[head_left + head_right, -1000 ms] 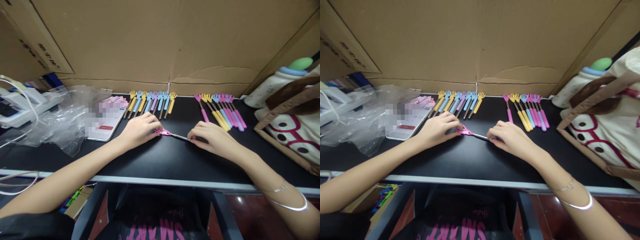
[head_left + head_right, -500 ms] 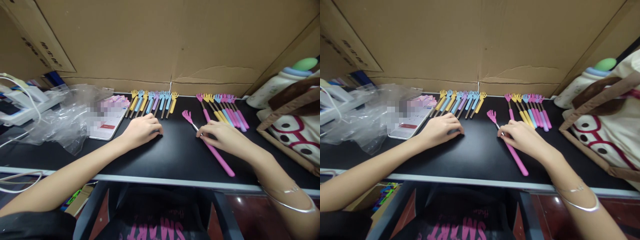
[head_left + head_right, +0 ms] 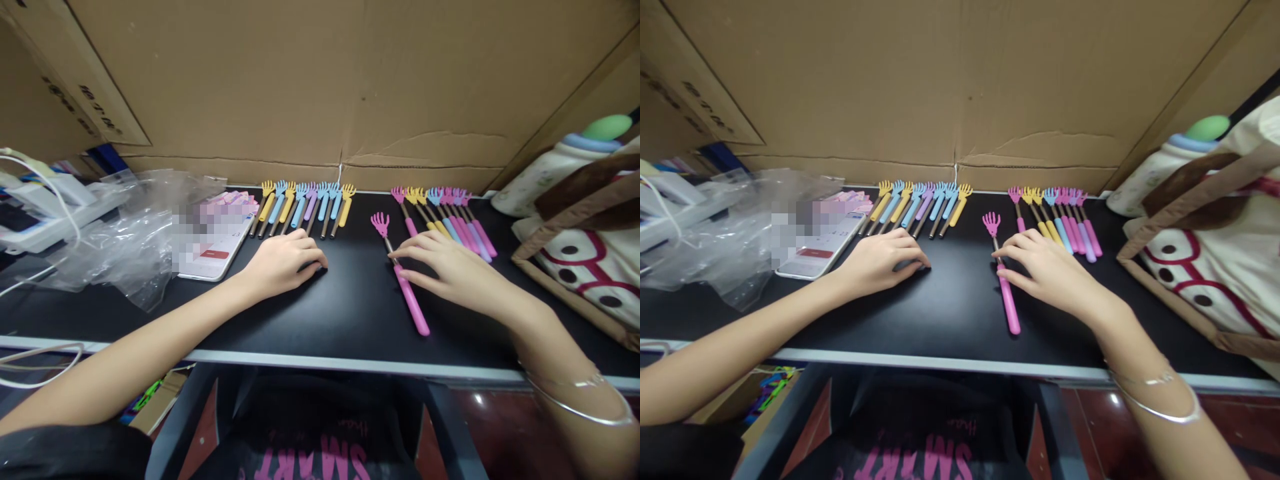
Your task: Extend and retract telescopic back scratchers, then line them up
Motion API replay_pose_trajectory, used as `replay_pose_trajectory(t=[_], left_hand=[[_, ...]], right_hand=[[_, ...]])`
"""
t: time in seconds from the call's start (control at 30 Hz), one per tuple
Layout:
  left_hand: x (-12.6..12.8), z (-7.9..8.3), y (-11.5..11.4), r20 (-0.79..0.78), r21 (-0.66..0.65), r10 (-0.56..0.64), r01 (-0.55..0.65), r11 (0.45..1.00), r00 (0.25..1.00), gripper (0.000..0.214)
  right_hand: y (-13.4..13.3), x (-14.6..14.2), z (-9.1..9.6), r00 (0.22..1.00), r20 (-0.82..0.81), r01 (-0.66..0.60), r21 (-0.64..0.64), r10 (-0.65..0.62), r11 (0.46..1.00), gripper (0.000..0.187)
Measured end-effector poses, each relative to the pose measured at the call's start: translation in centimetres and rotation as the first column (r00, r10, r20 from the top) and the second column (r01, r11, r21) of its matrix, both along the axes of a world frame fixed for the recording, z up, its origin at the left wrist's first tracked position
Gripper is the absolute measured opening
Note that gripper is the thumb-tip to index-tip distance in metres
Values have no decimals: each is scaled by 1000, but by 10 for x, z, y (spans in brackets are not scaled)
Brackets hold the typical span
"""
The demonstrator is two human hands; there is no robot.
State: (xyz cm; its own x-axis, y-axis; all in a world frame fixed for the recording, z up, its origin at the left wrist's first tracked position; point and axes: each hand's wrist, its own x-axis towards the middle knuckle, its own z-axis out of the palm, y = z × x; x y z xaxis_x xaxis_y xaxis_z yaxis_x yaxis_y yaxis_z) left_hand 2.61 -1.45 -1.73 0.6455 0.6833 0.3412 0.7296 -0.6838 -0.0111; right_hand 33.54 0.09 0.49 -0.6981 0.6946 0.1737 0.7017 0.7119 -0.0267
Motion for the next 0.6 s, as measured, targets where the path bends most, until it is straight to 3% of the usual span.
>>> replay_pose_trajectory(t=[0.17,0.6], left_hand=[[0,1,-1,-2,-24,-7,7,1000,1000,23],[0,-1,1,-12,-50,-16,15,999,1000,24]], right_hand=[[-1,7,-4,999,8,-32,-99,33,995,43],[21,5,-17,999,-1,51,4,-51,999,50]])
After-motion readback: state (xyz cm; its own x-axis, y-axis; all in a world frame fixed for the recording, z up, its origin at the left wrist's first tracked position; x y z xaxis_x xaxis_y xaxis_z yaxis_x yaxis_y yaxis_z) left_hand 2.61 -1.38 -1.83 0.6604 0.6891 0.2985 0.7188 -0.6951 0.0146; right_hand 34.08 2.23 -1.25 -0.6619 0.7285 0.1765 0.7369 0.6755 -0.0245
